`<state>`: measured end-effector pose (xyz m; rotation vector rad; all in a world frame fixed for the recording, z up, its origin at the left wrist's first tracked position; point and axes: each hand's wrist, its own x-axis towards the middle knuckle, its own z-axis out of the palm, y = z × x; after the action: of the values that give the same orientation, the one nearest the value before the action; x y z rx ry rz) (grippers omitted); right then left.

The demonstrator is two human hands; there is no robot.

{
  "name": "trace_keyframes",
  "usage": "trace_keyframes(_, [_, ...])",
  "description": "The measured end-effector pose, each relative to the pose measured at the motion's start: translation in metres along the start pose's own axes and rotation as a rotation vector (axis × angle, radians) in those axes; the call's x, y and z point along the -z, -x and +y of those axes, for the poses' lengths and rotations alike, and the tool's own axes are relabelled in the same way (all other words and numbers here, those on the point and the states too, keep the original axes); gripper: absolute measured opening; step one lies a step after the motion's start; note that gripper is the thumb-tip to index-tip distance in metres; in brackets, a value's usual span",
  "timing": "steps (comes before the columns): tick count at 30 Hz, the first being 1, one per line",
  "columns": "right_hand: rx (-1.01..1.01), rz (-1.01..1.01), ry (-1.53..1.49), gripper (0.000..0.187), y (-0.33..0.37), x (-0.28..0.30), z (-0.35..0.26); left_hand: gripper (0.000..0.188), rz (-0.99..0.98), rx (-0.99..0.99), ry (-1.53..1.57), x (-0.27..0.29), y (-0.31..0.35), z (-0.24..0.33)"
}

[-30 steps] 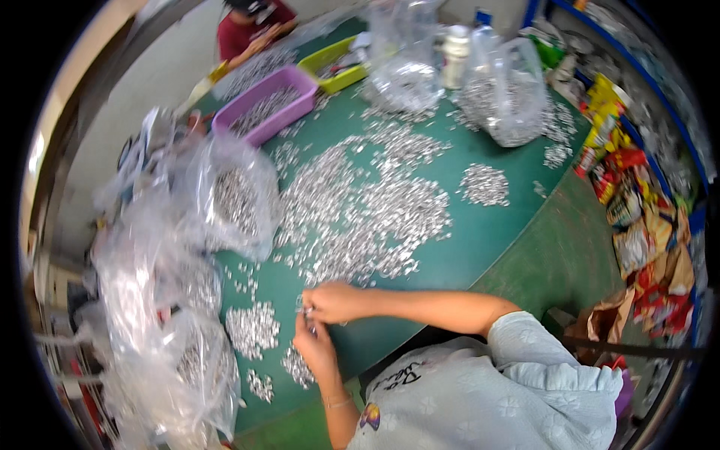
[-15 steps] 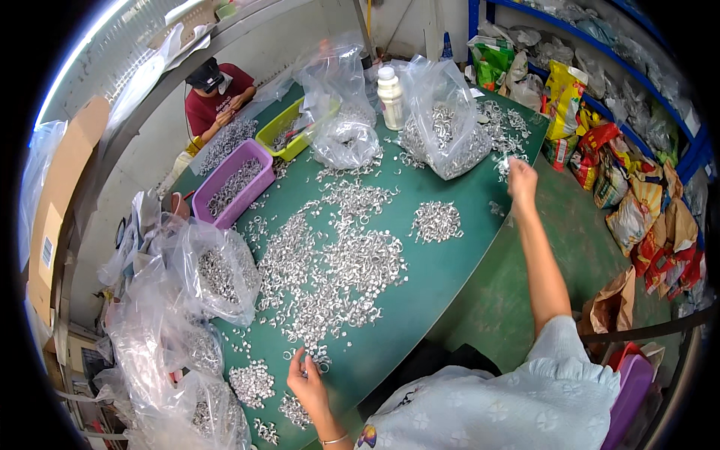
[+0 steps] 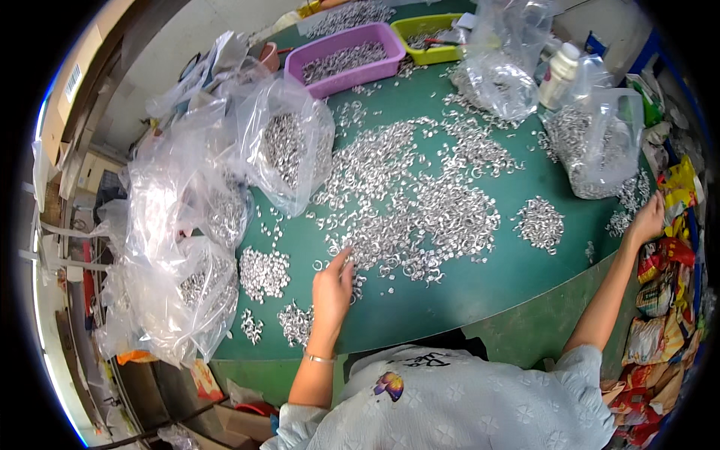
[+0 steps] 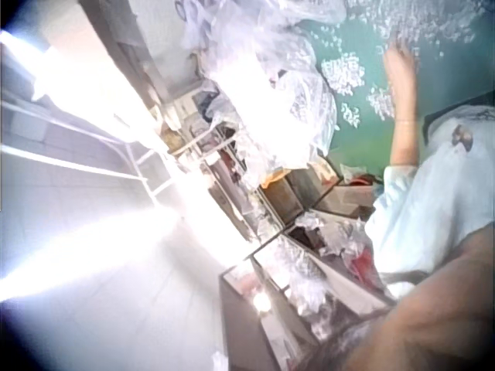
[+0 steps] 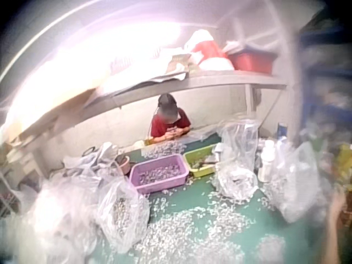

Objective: The person sorts through a large pile of small silver-colored decorative parts by hand on a green surface, picking up and separating individual pieces to form smaller groups.

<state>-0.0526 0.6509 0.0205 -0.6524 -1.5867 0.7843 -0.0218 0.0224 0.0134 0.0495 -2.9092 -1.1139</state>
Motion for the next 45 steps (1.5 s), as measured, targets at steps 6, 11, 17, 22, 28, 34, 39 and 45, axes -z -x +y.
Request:
trace_keyframes(6, [-0.17, -1.196, -0.066, 0.026, 0.207, -0.011, -0.228, 0.04, -0.084, -0.17, -0.223, -0.038, -0.045, 0.038])
trace_keyframes(11, [0.558, -1.435, 0.053, 0.041, 0.31, -0.045, -0.243, 0.035, -0.18, -0.232, -0.331, -0.038, -0.045, 0.038])
trace_keyframes(17, [0.583, -1.409, 0.176, 0.034, 0.319, -0.031, -0.216, 0.028, -0.284, -0.208, -0.309, -0.025, 0.005, 0.023])
trace_keyframes(22, [0.674, -1.128, 0.177, 0.023, 0.306, -0.051, -0.198, 0.026, -0.222, -0.215, -0.207, -0.014, 0.028, 0.009])
trace_keyframes(28, [0.575, -1.083, 0.202, 0.022, 0.296, -0.064, -0.209, 0.029, -0.239, -0.169, -0.21, -0.013, 0.037, 0.018])
trace_keyframes(34, [0.521, -1.451, -0.055, 0.016, 0.336, -0.035, -0.252, 0.022, -0.22, -0.126, -0.123, -0.013, 0.044, 0.012])
trace_keyframes(39, [0.607, -1.443, 0.039, 0.01, 0.335, -0.028, -0.234, 0.016, -0.078, -0.099, -0.064, -0.01, 0.03, 0.013])
trace_keyframes(45, [0.416, -1.39, -0.043, 0.015, 0.341, -0.037, -0.251, 0.017, -0.123, -0.071, -0.083, -0.022, 0.022, 0.027])
